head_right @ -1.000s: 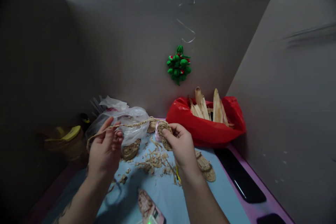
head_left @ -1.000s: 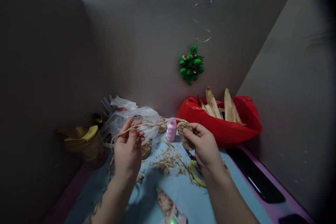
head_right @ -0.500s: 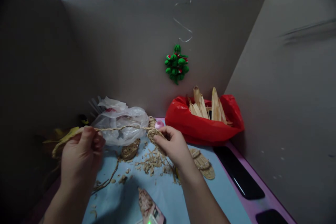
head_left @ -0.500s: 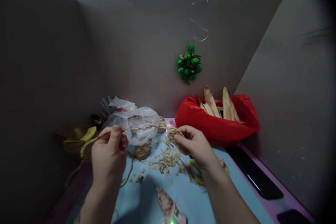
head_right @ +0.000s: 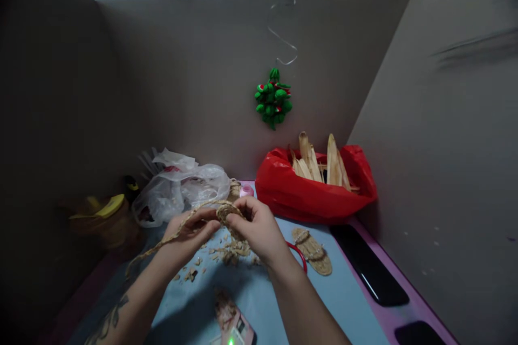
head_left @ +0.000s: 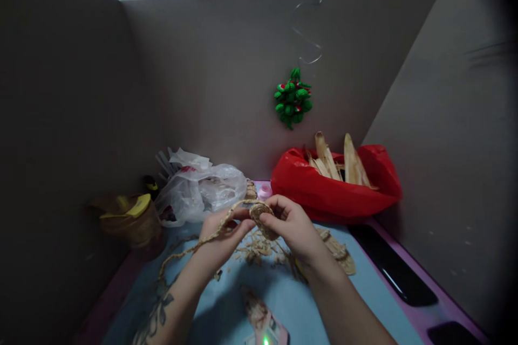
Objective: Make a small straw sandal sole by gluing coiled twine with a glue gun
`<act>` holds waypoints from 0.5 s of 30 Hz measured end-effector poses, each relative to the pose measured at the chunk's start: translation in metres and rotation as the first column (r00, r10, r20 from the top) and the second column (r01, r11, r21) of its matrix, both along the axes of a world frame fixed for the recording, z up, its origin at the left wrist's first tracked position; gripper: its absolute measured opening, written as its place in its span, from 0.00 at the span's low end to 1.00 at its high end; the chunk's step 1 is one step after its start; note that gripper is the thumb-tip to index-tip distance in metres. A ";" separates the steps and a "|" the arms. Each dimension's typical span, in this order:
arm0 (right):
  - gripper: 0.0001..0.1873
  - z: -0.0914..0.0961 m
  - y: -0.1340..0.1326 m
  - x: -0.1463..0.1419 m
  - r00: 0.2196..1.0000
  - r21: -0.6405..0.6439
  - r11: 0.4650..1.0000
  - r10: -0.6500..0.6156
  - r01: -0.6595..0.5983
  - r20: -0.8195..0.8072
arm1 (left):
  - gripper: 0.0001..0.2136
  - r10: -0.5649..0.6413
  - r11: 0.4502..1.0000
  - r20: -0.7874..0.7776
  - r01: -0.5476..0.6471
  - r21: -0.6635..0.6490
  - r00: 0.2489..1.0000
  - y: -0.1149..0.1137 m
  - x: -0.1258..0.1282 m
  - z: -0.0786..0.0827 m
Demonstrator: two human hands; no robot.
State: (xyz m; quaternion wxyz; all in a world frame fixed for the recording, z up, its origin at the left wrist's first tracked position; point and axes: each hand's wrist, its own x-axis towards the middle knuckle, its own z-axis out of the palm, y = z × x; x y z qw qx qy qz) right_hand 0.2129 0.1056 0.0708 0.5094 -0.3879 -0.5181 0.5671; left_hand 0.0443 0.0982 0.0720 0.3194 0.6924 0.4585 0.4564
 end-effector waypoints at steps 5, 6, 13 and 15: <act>0.15 -0.003 0.004 -0.001 0.992 0.030 0.999 0.037 -0.041 0.118 | 0.10 0.072 0.996 0.070 -0.069 -0.052 0.995 -0.001 -0.001 0.002; 0.16 -0.001 0.003 0.001 0.984 0.079 0.997 -0.031 0.018 0.176 | 0.10 0.094 0.995 0.044 -0.093 -0.025 0.995 0.000 -0.003 0.001; 0.12 0.011 -0.052 0.017 0.824 0.184 0.956 0.090 -0.230 0.560 | 0.07 0.261 0.964 -0.015 -0.260 0.049 0.965 0.014 -0.026 0.001; 0.12 -0.007 -0.080 0.015 0.670 -0.061 0.882 0.398 -0.467 0.626 | 0.08 0.259 0.966 0.073 -0.259 -0.008 0.963 0.019 -0.032 0.002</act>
